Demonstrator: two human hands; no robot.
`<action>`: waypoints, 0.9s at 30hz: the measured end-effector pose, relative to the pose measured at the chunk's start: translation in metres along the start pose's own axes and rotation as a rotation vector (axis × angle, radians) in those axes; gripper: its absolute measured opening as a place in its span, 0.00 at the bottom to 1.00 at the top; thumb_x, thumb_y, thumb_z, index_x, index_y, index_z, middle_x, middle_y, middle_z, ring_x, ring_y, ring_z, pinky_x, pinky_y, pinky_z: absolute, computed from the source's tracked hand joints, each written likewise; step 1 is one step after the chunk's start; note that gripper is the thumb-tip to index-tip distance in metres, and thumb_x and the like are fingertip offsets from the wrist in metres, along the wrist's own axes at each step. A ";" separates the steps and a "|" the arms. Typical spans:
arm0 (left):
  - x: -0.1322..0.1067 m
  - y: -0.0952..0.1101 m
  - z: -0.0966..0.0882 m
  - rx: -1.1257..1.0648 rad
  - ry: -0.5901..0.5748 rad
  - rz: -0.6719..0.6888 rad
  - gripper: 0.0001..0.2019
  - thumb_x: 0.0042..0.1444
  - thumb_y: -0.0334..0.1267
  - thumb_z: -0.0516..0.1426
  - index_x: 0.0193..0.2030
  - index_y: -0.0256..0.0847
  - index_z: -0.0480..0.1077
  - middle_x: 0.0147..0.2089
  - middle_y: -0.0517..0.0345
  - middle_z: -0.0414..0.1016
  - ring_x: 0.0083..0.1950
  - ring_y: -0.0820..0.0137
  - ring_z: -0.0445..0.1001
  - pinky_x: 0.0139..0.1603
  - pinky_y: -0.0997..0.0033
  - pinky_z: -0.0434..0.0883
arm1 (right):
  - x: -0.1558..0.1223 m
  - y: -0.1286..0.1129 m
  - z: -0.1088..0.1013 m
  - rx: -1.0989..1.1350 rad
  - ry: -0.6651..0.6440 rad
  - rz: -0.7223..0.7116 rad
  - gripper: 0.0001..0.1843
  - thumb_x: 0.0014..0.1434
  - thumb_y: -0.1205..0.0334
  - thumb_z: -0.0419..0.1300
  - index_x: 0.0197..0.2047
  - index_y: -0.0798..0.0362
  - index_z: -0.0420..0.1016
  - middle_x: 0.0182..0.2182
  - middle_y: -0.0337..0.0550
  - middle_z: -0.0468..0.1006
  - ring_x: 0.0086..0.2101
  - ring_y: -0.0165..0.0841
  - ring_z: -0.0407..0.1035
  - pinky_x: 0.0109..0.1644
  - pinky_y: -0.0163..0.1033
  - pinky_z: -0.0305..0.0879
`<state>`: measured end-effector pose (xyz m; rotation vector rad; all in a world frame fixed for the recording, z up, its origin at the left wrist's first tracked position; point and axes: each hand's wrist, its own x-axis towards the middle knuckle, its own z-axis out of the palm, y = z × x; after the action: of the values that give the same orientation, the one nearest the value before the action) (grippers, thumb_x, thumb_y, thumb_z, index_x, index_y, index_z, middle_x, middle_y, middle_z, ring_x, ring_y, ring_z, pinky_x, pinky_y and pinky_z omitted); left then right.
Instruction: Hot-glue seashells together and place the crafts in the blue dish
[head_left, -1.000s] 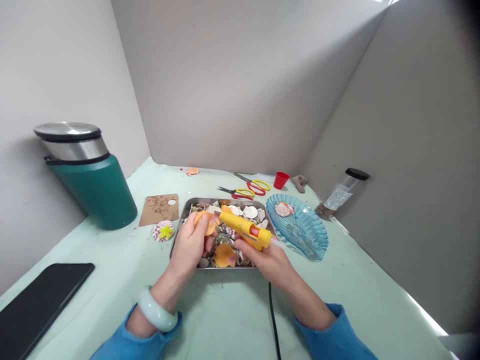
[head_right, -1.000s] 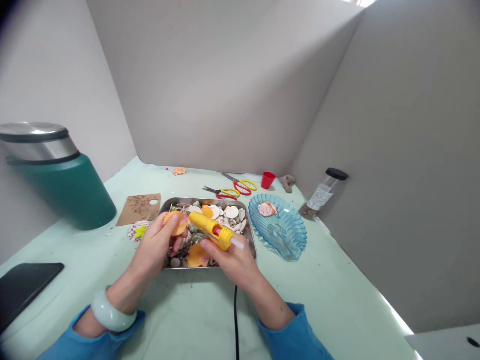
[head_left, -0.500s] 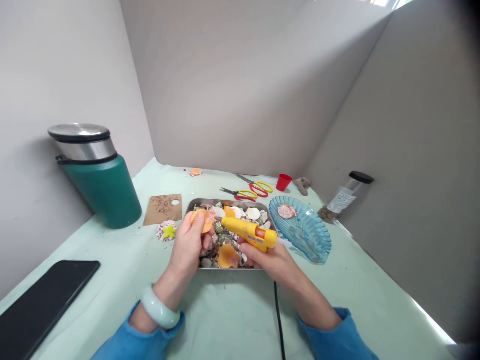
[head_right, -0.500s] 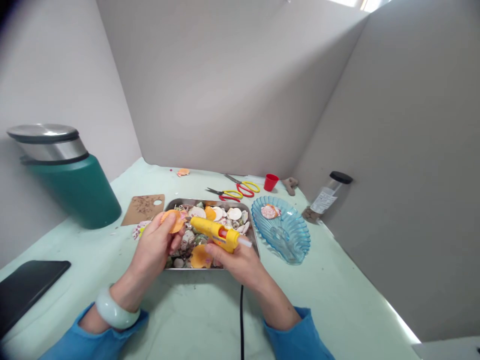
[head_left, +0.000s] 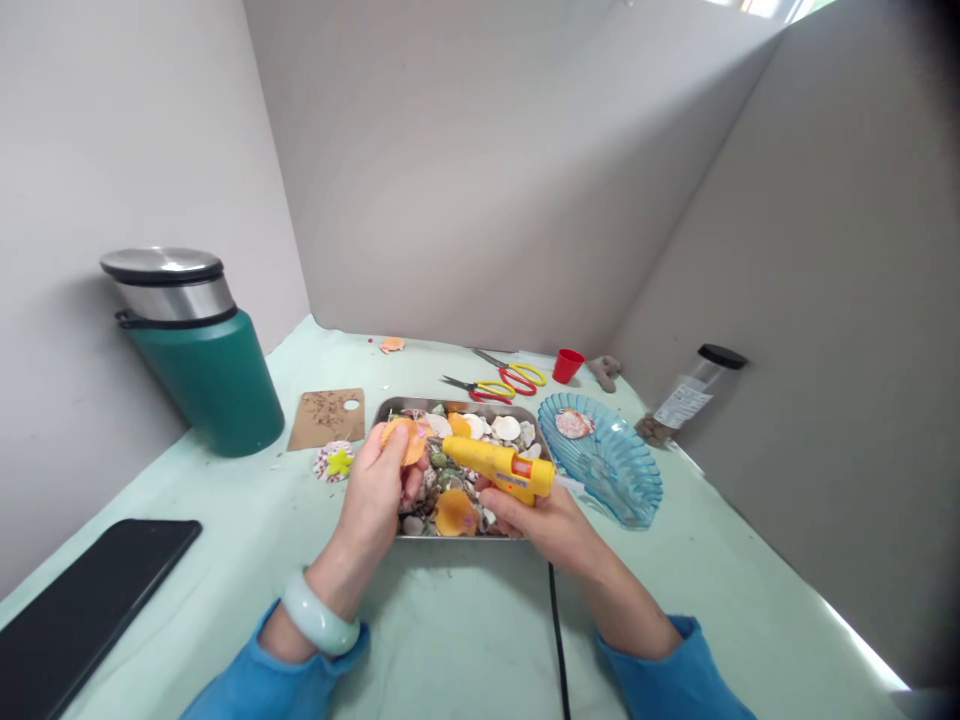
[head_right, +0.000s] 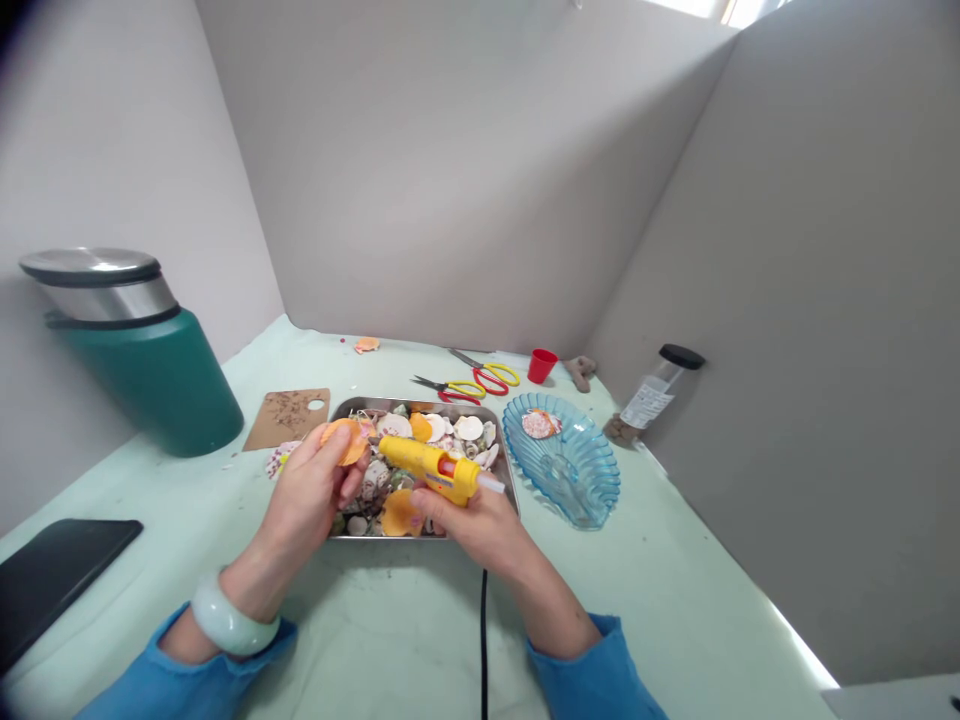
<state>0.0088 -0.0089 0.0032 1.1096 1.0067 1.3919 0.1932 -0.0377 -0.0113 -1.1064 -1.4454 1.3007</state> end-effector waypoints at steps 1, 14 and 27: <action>0.000 0.000 0.000 -0.004 0.003 0.000 0.13 0.59 0.46 0.52 0.28 0.41 0.61 0.17 0.68 0.61 0.15 0.79 0.52 0.15 0.79 0.51 | 0.000 0.000 0.000 0.005 0.003 0.003 0.12 0.54 0.53 0.65 0.37 0.53 0.76 0.25 0.36 0.72 0.21 0.25 0.61 0.22 0.29 0.61; 0.001 0.002 0.001 -0.059 -0.005 0.026 0.11 0.55 0.45 0.56 0.32 0.40 0.63 0.21 0.67 0.66 0.15 0.81 0.55 0.14 0.81 0.54 | 0.000 0.003 0.000 -0.020 0.009 -0.034 0.13 0.54 0.51 0.64 0.37 0.52 0.76 0.24 0.37 0.72 0.21 0.26 0.61 0.21 0.30 0.60; 0.001 -0.003 0.001 0.032 -0.087 -0.043 0.11 0.53 0.45 0.57 0.36 0.40 0.63 0.26 0.63 0.74 0.14 0.80 0.60 0.14 0.79 0.58 | -0.002 0.002 0.000 -0.104 0.082 -0.124 0.14 0.56 0.51 0.62 0.38 0.53 0.76 0.26 0.38 0.72 0.23 0.26 0.62 0.24 0.31 0.61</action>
<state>0.0101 -0.0076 0.0004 1.1558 0.9878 1.2863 0.1937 -0.0392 -0.0135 -1.1060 -1.5102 1.0921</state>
